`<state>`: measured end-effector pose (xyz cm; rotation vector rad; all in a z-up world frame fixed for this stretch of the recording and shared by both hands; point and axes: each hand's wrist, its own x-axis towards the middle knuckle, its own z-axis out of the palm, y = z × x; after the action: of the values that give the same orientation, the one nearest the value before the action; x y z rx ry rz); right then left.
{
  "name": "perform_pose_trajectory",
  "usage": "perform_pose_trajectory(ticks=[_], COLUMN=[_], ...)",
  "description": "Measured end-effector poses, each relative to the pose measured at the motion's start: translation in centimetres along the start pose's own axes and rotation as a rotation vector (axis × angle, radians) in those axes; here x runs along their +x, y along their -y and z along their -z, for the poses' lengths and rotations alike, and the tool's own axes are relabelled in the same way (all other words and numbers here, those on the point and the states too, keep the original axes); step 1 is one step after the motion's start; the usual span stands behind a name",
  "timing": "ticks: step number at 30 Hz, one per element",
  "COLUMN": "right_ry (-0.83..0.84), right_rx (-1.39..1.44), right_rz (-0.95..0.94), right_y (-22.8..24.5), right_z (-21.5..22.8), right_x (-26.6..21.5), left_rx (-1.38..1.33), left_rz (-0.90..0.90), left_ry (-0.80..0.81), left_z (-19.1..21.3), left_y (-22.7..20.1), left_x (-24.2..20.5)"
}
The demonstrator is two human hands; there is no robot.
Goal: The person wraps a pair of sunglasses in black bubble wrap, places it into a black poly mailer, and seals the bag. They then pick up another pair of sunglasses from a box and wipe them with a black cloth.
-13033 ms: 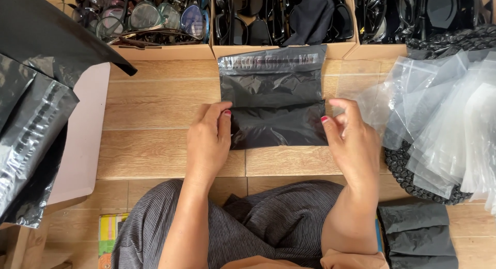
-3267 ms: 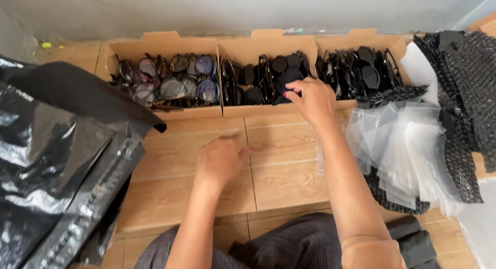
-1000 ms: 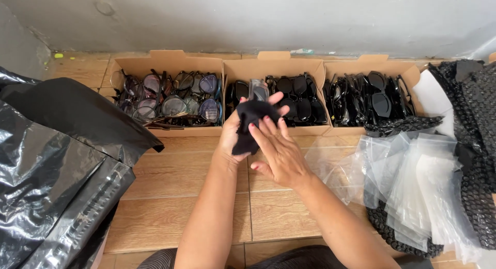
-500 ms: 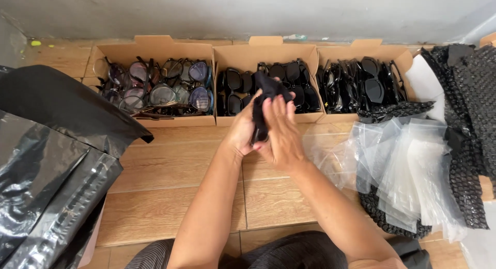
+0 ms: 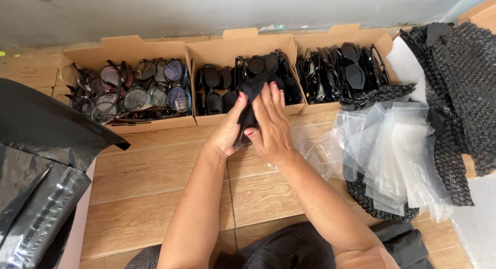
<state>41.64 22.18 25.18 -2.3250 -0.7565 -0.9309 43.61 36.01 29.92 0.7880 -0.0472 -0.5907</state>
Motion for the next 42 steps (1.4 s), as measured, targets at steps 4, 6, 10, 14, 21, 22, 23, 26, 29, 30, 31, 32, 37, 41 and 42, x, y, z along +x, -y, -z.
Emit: perform_pose_trajectory(ticks=[4,6,10,14,21,22,23,26,29,30,31,32,37,41,42], right_ry=[0.016,0.062,0.187,0.179,0.164,0.161,0.161,0.127,0.089,0.078,0.065,0.063,0.069,0.074,0.050], right_rx=[0.043,0.079,0.182,0.162,0.180,0.143,0.142,0.087,0.040,0.010,-0.018,-0.015,-0.082,-0.083,-0.021], right_rz=[-0.065,-0.023,0.122,0.230,0.312,0.343,0.344,0.352,0.333,0.319,0.304,0.309,0.119,0.027,-0.012], right_y=[0.6,1.6,3.0,5.1,4.7,4.6,4.2,3.5,3.0,2.8,2.6,2.3,0.2,-0.9,-0.9], right_z=[0.1,-0.7,-2.1,-0.1,0.5,0.6,0.4,0.1,0.5,0.5,0.5,0.4,0.5,0.8,0.9], right_x=[0.4,0.0,-0.9,0.3,0.5,0.5,0.4,0.4,1.0,1.1,1.2,1.4,1.3,0.9,1.0], left_rx=[-0.026,-0.125,-0.384,-0.394,-0.441,-0.431,-0.430,-0.394,-0.435,-0.393,-0.351,-0.349,-0.184,-0.078,-0.005], left_rz=[-0.002,-0.018,-0.240,-0.350,-0.336,-0.344,-0.344,-0.381,-0.380,-0.364,-0.349,-0.354,-0.274,-0.195,-0.161], left_ry=[-0.048,-0.101,0.062,0.074,0.277,0.375,0.377,0.385,0.414,0.315,0.216,0.215,0.024,-0.102,-0.090], left_z=[-2.0,-2.9,3.0,4.3,5.7,6.0,6.0,5.8,4.6,3.9,3.3,2.9,0.5,2.1,2.5], left_y=[-0.1,-2.0,-1.9,-3.3,-2.4,-2.2,-2.2,-2.1,-2.2,-2.4,-2.6,-2.5,-1.8,0.8,1.3], left_x=[-0.5,-1.1,0.9,-0.2,1.0,1.2,1.2,0.8,0.2,0.0,-0.3,-0.3,-0.1,1.5,1.6])
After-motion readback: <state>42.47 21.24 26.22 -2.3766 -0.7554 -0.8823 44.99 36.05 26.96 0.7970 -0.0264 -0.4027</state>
